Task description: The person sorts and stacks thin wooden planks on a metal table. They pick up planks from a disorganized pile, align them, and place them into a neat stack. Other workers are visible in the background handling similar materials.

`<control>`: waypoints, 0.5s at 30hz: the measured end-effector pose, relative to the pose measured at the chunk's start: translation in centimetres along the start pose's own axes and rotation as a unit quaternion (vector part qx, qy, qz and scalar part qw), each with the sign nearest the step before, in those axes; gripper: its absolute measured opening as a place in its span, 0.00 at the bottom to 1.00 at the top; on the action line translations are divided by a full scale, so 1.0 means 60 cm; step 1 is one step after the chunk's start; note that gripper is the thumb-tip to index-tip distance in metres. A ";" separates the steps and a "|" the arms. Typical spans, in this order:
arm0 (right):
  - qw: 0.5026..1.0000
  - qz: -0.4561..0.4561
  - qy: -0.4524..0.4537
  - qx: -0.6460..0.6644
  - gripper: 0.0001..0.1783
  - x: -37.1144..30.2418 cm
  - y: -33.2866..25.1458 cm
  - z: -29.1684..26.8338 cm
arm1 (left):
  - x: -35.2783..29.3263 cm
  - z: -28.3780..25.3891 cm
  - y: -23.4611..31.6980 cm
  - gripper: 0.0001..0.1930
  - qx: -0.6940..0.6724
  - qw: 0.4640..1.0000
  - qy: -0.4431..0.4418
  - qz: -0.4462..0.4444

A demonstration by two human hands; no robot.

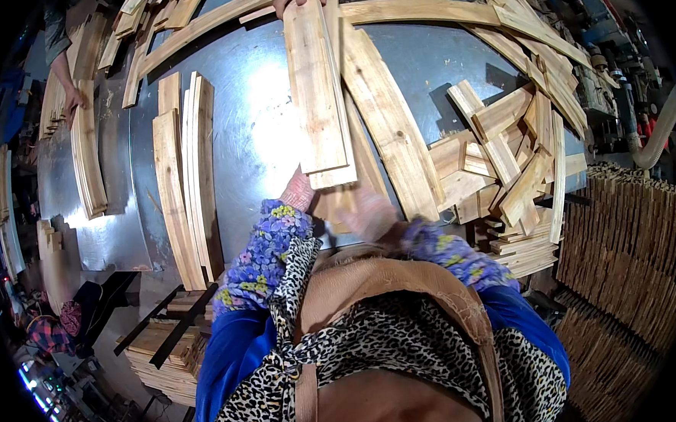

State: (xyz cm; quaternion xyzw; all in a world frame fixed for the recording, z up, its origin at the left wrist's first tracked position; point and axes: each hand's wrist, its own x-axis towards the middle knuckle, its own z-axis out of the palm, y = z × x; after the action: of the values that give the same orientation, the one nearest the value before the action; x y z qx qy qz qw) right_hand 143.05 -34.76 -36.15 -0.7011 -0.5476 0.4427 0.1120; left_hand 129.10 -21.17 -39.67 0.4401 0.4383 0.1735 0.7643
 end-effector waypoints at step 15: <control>0.835 -0.043 0.050 0.546 0.53 0.189 -0.079 -0.162 | -0.131 -0.091 -0.101 0.52 0.094 0.956 0.273 -0.056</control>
State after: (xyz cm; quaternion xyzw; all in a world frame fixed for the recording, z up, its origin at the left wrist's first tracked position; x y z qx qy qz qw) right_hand 147.23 -19.99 -33.09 -0.5234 -0.2403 0.6286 0.5226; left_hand 119.55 -26.78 -41.82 0.4208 0.6684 0.2016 0.5793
